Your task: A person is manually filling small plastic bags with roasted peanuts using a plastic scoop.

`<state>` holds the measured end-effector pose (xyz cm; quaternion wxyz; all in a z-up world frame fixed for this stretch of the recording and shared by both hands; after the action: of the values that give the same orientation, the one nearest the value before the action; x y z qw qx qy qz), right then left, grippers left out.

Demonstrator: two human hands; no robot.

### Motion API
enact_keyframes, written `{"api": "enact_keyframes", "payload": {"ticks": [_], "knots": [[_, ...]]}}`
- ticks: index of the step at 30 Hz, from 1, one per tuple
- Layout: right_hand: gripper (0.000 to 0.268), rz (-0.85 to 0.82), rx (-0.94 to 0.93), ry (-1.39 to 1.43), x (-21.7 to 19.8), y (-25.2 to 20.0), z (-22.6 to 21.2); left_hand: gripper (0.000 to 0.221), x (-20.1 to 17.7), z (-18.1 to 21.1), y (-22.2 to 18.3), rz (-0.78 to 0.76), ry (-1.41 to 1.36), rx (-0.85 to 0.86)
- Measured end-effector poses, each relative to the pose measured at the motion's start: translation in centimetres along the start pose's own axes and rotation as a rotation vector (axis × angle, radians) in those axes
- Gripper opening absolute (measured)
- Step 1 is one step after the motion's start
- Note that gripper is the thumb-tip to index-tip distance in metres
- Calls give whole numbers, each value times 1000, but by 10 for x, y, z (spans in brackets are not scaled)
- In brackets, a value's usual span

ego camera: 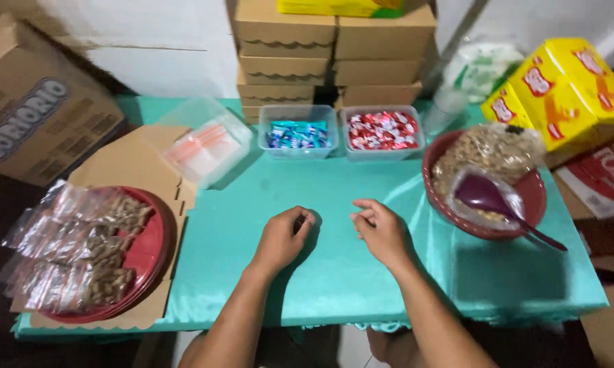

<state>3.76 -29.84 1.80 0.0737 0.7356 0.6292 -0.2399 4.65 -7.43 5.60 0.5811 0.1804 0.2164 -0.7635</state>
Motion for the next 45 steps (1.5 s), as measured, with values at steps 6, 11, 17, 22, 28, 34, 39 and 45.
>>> {"api": "enact_keyframes", "payload": {"ticks": [6, 11, 17, 22, 28, 34, 39, 45], "knots": [[30, -56, -37, -183, -3, 16, -2, 16, 14, 23, -5, -85, 245, -14], [34, -80, -73, -224, 2, 17, -6, 18, 14, 27, -6, -60, 253, -16], [29, -17, -78, -176, -2, 10, -12, 15, 19, 20, -6, -33, 251, 15], [25, 59, -137, -110, 5, 13, -56, 11, 17, 4, -4, 38, 247, 67], [29, -3, -304, -6, 53, 22, -181, 15, 18, -3, -1, 42, 189, 109], [21, -73, -707, -292, 177, 88, -247, 19, 25, -19, 9, 64, 190, 178], [43, -106, -792, -814, 289, 152, -235, 18, 39, -35, 21, -93, 247, 22], [33, -225, -441, -984, 317, 165, -236, 21, 76, -48, 2, -237, 247, -49]]}}
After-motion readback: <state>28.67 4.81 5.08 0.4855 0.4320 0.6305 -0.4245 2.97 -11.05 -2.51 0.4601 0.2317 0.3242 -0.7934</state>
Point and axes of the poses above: each hand's wrist, its own y-axis towards the middle knuckle, its own x-axis out of the palm, z = x × y, the point moved 8 cm from there along y, towards the middle knuckle, and after that the axes turned 3 degrees about -y, right-handed, at the moved point
